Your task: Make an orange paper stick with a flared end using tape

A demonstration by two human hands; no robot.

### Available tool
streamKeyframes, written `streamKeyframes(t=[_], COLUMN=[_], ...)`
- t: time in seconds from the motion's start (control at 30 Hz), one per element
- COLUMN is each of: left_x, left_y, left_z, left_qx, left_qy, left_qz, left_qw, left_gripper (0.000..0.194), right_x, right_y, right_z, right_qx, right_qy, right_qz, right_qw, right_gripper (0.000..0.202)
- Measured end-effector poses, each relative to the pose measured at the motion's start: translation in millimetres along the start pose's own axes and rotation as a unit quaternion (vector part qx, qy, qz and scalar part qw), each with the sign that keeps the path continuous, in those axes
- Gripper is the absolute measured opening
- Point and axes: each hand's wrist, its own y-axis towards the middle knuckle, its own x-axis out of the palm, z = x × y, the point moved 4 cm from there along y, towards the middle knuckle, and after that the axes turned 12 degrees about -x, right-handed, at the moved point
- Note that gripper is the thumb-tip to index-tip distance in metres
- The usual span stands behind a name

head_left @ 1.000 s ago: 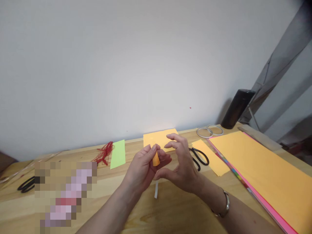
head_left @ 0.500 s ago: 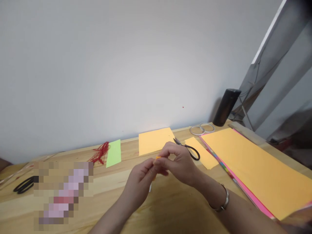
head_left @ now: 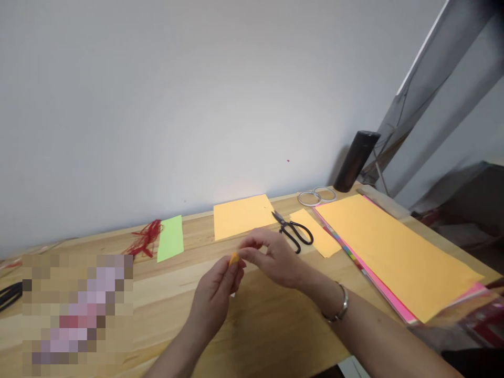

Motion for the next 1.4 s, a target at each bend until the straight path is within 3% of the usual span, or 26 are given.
streamKeyframes(t=[0.07, 0.17, 0.23, 0.3, 0.43, 0.57, 0.67, 0.77, 0.9, 1.03, 1.27, 1.4], left_x=[-5.1, -7.4, -7.0, -6.4, -8.7, -11.4, -12.7, -14.4, -17.3, -19.9, -20.1, -20.7], left_y=[5.2, 10.1, 11.6, 12.3, 11.1, 8.9, 8.9, 9.8, 10.3, 9.5, 10.0, 11.4], left_z=[-5.8, -10.3, -11.1, -11.4, -8.1, -4.4, -3.4, -3.8, -5.0, -5.1, -6.3, -9.0], left_qx=[-0.03, -0.048, -0.049, -0.053, -0.035, -0.02, -0.015, -0.012, -0.007, -0.002, 0.0, 0.005], left_qy=[-0.064, -0.146, -0.17, -0.17, -0.151, -0.141, -0.138, -0.134, -0.124, -0.113, -0.103, -0.114], left_qz=[-0.001, -0.028, -0.04, -0.042, -0.017, -0.005, -0.005, -0.002, 0.002, 0.01, 0.023, 0.022], left_qw=[0.998, 0.988, 0.983, 0.983, 0.988, 0.99, 0.99, 0.991, 0.992, 0.994, 0.994, 0.993], left_gripper=[0.03, 0.028, 0.028, 0.029, 0.028, 0.029, 0.029, 0.029, 0.026, 0.026, 0.029, 0.028], right_x=[-19.6, -45.4, -50.5, -46.9, -39.0, -51.8, -62.2, -55.0, -29.9, -9.3, -8.4, -7.6], right_y=[-1.5, -11.8, -21.6, -29.1, -33.0, -29.3, -21.3, -7.9, 4.4, -0.9, -9.8, -10.6], right_z=[15.3, 49.3, 70.3, 83.8, 90.0, 76.0, 51.3, 22.6, -2.6, -4.0, -3.0, -4.8], right_qx=[0.027, 0.148, 0.215, 0.238, 0.234, 0.26, 0.237, 0.15, 0.057, 0.053, 0.037, 0.013], right_qy=[-0.158, -0.374, -0.417, -0.414, -0.416, -0.396, -0.298, -0.137, -0.062, -0.076, -0.144, -0.145], right_qz=[-0.014, -0.061, -0.108, -0.133, -0.122, -0.076, 0.008, 0.036, -0.022, -0.096, -0.142, -0.144], right_qw=[0.987, 0.913, 0.876, 0.868, 0.87, 0.877, 0.925, 0.978, 0.996, 0.991, 0.979, 0.979], right_gripper=[0.014, 0.013, 0.016, 0.014, 0.015, 0.017, 0.02, 0.024, 0.04, 0.039, 0.041, 0.031])
